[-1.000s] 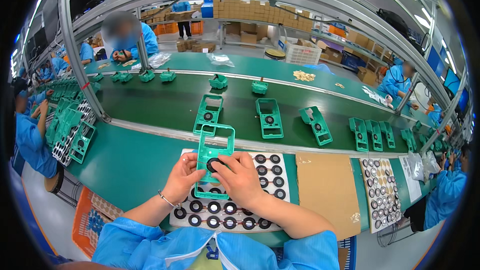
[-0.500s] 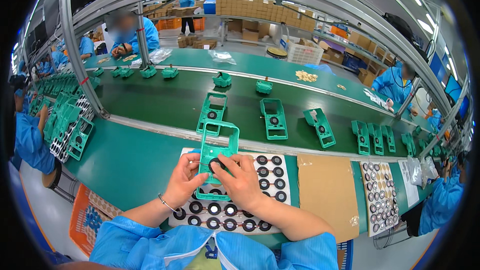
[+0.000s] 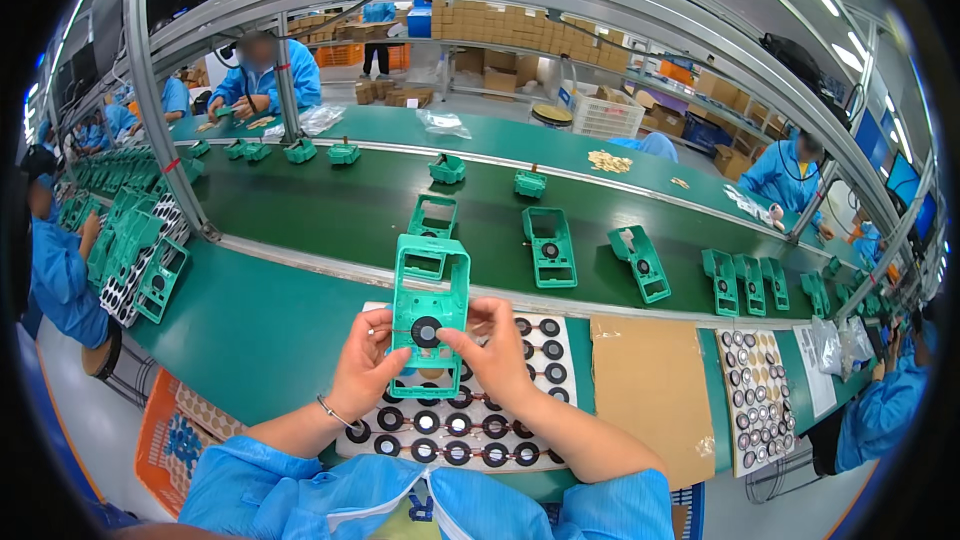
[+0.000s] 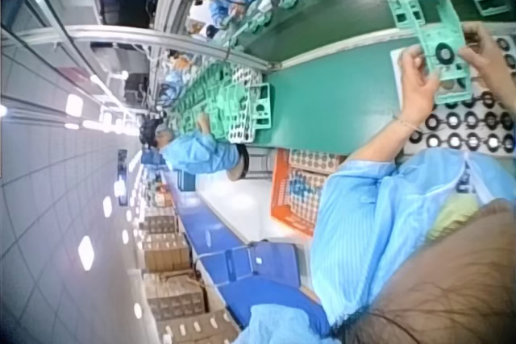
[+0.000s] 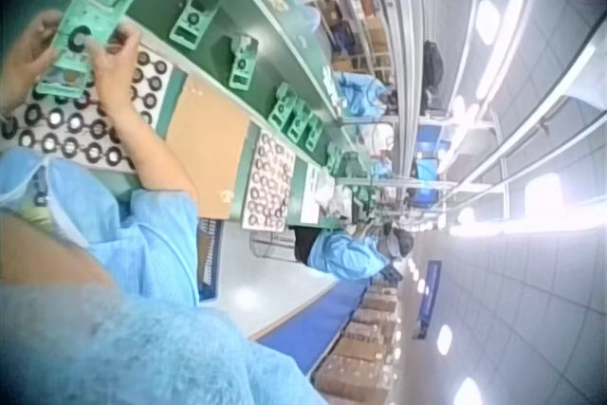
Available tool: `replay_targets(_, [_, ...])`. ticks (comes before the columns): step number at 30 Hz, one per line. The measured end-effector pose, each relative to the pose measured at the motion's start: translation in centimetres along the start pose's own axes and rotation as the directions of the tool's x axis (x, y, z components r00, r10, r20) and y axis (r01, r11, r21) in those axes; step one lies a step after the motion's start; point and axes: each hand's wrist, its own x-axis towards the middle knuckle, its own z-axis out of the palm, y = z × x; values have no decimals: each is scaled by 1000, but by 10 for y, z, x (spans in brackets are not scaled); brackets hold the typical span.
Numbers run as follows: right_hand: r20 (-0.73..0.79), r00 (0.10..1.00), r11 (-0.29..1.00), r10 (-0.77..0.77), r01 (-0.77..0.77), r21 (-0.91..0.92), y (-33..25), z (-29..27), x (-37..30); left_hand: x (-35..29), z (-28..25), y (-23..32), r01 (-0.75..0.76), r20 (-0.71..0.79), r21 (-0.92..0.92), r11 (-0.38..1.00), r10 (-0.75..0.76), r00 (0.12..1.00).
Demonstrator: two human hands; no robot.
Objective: The person peels a blue adhesive circle from a sheet, presses it onto a speaker, and then fits the speaker into a green plastic housing. This process is repeated multiple times, with the assembled units being placed back onto the conveyor belt.
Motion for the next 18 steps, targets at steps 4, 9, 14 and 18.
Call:
replay_targets(4, [285, 917, 866, 280, -369, 337, 9, 6, 0, -9, 13, 4, 36, 48, 14, 999, -37, 998])
replay_targets(9, [338, 910, 833, 241, -373, 408, 14, 9, -2, -14, 15, 0, -1, 41, 203, 979, -7, 999])
replay_targets(14, [349, 915, 896, 201, -316, 312, 15, 7, 2, -14, 14, 0, 6, 33, 241, 971, -14, 999])
replay_targets(18, [379, 875, 827, 303, -439, 351, 11, 3, 10, 18, 1, 2, 141, 48, 91, 986, -146, 988])
